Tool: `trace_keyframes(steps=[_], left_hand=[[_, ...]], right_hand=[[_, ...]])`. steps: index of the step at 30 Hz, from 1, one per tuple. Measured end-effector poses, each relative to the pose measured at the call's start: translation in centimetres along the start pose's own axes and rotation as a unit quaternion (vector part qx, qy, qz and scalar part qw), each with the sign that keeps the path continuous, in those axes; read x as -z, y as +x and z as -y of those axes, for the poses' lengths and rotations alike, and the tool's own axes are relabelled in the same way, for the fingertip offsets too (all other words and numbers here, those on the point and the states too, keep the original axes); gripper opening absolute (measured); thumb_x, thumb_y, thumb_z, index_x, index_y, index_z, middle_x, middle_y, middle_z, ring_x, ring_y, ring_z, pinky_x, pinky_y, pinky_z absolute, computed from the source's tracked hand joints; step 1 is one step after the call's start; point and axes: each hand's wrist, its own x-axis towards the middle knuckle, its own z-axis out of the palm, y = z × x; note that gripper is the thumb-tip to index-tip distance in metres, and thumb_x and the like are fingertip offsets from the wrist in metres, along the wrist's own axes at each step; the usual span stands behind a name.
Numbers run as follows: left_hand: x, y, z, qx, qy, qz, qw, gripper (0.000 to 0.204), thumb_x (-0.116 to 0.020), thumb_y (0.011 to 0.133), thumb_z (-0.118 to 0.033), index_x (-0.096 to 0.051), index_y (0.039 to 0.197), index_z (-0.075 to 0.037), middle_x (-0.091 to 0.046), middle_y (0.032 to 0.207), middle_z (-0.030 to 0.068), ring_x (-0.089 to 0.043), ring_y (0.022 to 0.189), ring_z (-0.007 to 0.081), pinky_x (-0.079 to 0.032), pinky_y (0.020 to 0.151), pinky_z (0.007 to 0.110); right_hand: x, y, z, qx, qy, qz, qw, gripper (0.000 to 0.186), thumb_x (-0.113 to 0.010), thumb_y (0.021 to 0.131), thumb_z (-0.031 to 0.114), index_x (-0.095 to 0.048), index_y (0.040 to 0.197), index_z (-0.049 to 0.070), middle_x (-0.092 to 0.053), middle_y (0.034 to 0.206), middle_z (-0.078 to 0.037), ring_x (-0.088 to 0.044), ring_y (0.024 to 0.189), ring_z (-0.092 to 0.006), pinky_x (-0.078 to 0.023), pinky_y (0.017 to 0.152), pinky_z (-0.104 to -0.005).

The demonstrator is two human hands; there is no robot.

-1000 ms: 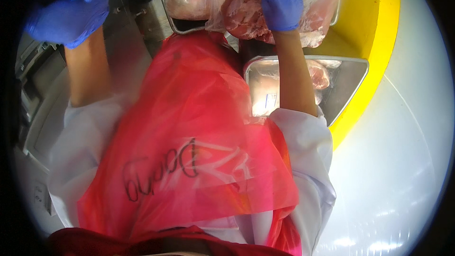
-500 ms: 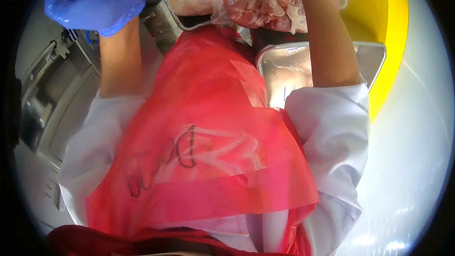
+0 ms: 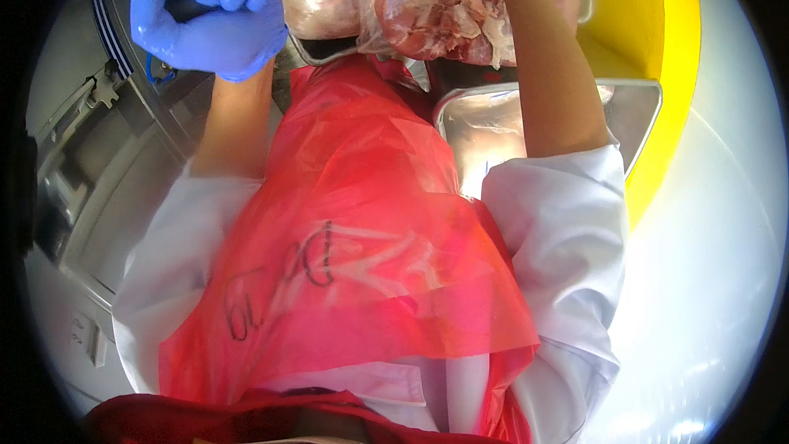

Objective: The person is cutting raw meat into smaller pieces using a knife. They are wearing blue gloves and a pink apron, and the meat is placed on a metal tray.

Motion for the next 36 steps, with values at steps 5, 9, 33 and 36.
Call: trace_keyframes(steps=[5,9,33,36], left_hand=[[-1.4,-2.5,0.4,0.008,0.034,-0.083,0.996,0.05,-0.038,0.108,-0.034,-0.046,0.066,-0.009,-0.048,0.06,0.0078,-0.045,0.053,0.0207,-0.043,0.062,0.038],[-4.8,-2.1,-3.0,0.047,0.484,-0.13,0.864,0.035,-0.044,0.108,-0.024,-0.066,0.095,0.001,-0.062,0.077,0.0102,-0.056,0.067,0.021,-0.049,0.072,0.036],[-6.7,-4.5,-2.0,0.306,0.809,0.289,0.41,0.043,-0.057,0.104,-0.031,-0.056,0.147,-0.028,-0.07,0.096,0.0204,-0.069,0.083,0.0395,-0.055,0.074,0.049],[-5.8,-8.6,-2.4,0.305,0.825,0.195,0.435,0.048,-0.061,0.103,-0.029,-0.053,0.15,-0.034,-0.07,0.095,0.0184,-0.068,0.081,0.0371,-0.056,0.074,0.046]], right_hand=[[0.0,0.9,-0.3,-0.066,0.013,0.091,0.994,0.026,-0.082,0.076,0.029,-0.076,0.074,0.005,-0.07,0.064,-0.009,-0.065,0.058,-0.0156,-0.054,0.059,-0.035],[2.2,2.1,-1.7,-0.041,0.059,0.142,0.987,0.024,-0.079,0.082,0.028,-0.076,0.087,0.005,-0.073,0.082,-0.012,-0.068,0.076,-0.0191,-0.055,0.074,-0.0366],[2.0,-1.5,-27.7,0.016,-0.055,-0.199,0.978,0.057,-0.062,0.095,0.042,-0.063,0.133,0.0,-0.066,0.13,-0.024,-0.062,0.122,-0.0392,-0.046,0.105,-0.043],[3.9,-3.8,-17.5,-0.032,0.037,-0.138,0.989,0.06,-0.063,0.093,0.054,-0.069,0.126,0.003,-0.071,0.12,-0.021,-0.066,0.113,-0.0411,-0.049,0.099,-0.0447]])
